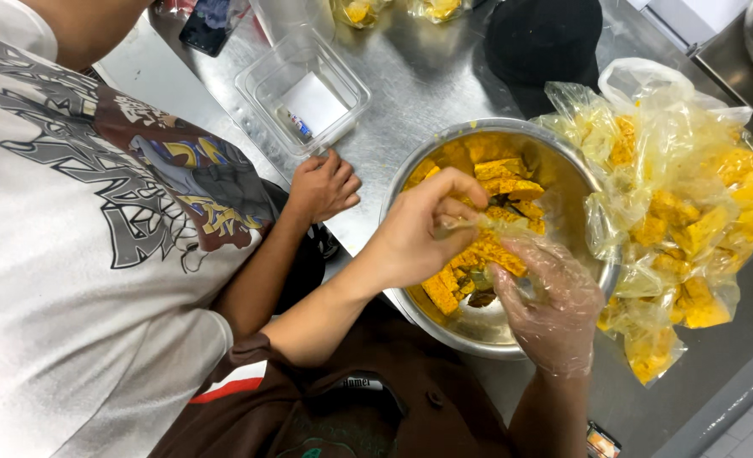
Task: The person places pieces of tempeh from a metal bowl into small plastic bags by hand and stacks the filled bags on a stainless steel table.
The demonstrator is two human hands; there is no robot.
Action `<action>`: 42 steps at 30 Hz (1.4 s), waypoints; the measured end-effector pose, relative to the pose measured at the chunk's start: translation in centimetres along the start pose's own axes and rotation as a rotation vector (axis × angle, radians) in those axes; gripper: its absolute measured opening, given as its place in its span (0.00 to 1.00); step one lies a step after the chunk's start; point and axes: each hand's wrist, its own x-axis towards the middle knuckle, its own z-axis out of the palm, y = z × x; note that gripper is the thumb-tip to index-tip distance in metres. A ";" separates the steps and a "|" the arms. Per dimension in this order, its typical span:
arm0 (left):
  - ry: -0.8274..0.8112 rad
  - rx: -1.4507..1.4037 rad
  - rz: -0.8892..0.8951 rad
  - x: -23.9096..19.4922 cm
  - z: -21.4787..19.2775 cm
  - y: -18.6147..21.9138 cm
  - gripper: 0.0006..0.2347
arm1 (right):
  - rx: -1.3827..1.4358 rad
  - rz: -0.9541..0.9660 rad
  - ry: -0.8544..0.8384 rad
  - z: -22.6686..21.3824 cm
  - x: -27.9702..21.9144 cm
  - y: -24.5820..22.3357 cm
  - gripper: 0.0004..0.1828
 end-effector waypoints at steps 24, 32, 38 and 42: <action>-0.139 -0.647 0.018 -0.9 5.2 -3.5 0.19 | 0.259 0.060 0.264 3.7 -2.8 3.2 0.24; -0.112 -0.719 -0.035 -1.3 5.2 -3.0 0.22 | 0.332 0.327 0.048 2.4 -2.7 4.9 0.29; 0.175 0.249 0.419 -1.8 4.0 -1.5 0.21 | 0.308 0.108 0.239 3.5 -3.4 7.0 0.24; 0.105 0.295 0.171 -2.1 4.8 -2.5 0.15 | 0.523 0.203 0.285 3.5 -3.2 6.7 0.24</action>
